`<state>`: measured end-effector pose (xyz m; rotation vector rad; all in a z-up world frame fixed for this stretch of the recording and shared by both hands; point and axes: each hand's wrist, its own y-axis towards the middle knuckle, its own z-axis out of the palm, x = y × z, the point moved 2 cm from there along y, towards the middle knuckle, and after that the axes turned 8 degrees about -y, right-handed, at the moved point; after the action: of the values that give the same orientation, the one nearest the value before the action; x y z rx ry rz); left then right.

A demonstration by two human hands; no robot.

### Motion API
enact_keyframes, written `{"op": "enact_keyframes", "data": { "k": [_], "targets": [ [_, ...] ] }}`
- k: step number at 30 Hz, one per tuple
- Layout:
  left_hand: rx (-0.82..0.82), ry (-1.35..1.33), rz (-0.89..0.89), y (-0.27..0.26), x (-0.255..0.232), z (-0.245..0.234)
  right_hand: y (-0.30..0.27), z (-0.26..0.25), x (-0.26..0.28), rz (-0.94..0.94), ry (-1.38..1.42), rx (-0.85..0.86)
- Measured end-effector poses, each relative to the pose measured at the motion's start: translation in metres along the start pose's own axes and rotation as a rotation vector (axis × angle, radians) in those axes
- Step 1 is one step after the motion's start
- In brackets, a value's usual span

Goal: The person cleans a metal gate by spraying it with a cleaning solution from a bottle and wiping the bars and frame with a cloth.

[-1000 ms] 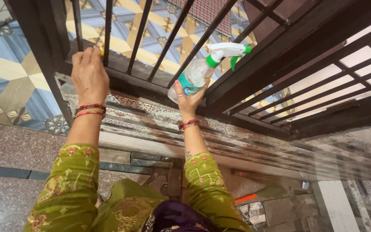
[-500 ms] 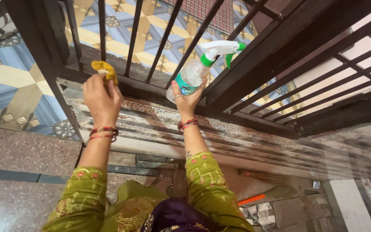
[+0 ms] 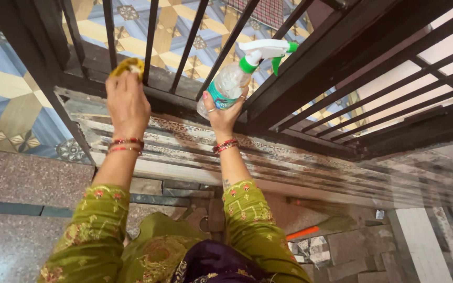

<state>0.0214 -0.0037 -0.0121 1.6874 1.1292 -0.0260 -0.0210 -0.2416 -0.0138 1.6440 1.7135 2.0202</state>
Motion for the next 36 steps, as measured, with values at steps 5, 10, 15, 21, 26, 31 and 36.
{"op": "enact_keyframes", "data": {
  "k": [5, 10, 15, 21, 26, 31, 36],
  "targets": [
    [-0.066, -0.234, -0.211, -0.033, -0.008, 0.011, 0.001, 0.001, 0.001, 0.027, -0.013, -0.002],
    [-0.156, -0.318, 0.022, -0.030, -0.048, -0.001, 0.001, 0.001, 0.000, 0.017, -0.007, 0.002],
    [0.152, -0.124, 0.009, 0.003, -0.050, 0.012, 0.000, 0.001, 0.000, -0.014, 0.012, 0.005],
    [0.288, -0.148, -0.065, -0.004, -0.042, 0.019, -0.001, 0.002, -0.003, 0.035, 0.008, 0.005],
    [0.050, -0.210, 0.036, -0.023, -0.052, 0.008, 0.000, 0.000, 0.006, 0.049, -0.006, -0.006],
    [0.030, -0.341, 0.066, -0.034, -0.082, 0.005, -0.008, -0.012, 0.011, 0.278, 0.290, 0.083],
    [0.136, -0.176, 0.157, -0.013, -0.087, 0.034, -0.010, -0.041, 0.038, 0.176, 0.256, 0.045]
  ]
}}
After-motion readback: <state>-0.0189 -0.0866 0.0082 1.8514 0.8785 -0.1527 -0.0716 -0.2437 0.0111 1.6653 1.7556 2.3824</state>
